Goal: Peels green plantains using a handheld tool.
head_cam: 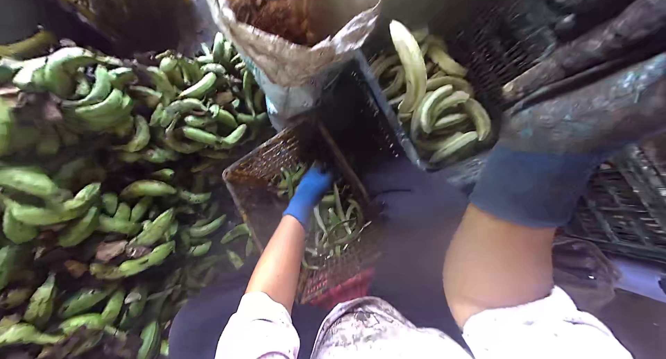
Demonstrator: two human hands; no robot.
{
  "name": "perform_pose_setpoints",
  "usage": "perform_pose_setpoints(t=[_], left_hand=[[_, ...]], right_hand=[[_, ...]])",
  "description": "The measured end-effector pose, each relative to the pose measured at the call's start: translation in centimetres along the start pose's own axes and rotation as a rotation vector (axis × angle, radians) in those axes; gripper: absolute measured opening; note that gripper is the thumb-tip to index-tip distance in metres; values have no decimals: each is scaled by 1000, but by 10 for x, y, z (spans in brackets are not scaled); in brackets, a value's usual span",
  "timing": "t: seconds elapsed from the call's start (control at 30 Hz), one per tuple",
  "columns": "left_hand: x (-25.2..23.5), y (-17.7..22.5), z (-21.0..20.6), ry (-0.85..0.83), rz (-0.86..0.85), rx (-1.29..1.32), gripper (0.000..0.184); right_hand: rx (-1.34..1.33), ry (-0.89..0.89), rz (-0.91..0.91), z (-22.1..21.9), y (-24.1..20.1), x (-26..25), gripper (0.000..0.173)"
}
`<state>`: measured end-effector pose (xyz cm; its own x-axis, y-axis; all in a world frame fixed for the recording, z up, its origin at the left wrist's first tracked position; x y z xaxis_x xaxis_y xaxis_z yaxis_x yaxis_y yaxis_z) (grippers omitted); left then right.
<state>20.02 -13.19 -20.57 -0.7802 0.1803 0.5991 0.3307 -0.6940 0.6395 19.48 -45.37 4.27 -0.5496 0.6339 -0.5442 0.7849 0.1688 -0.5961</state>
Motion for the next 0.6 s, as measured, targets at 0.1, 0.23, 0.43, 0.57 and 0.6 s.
perform_pose_setpoints(t=[0.1,0.23,0.43,0.57,0.6], left_hand=[[-55,-82,-78,-204,199,-507,56],[-71,-122,-102,-110,233,-732,60],[-36,-135,-66,-192,253,-475,56],[2,-138,-2,17,155,388,61],[22,-128,14,36,95,571,59]], right_hand=[[57,-87,-124,-3,7,12,33],[98,-53,-186,-34,26,9,25],[45,-105,-307,-48,40,20,24],[-94,-67,-379,-41,55,16,24],[-127,-47,-410,-42,60,21,26]])
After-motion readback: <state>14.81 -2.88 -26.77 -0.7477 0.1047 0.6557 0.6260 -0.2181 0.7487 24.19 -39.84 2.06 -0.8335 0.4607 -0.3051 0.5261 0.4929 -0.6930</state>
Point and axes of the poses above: each hand's wrist, its own x-axis away from the middle knuckle, its own z-axis out of the back of the hand, y = z × x, the point moved 8 cm from there along -x, towards the middle knuckle, and after that the axes turned 4 degrees about z, right-handed, at the moved point
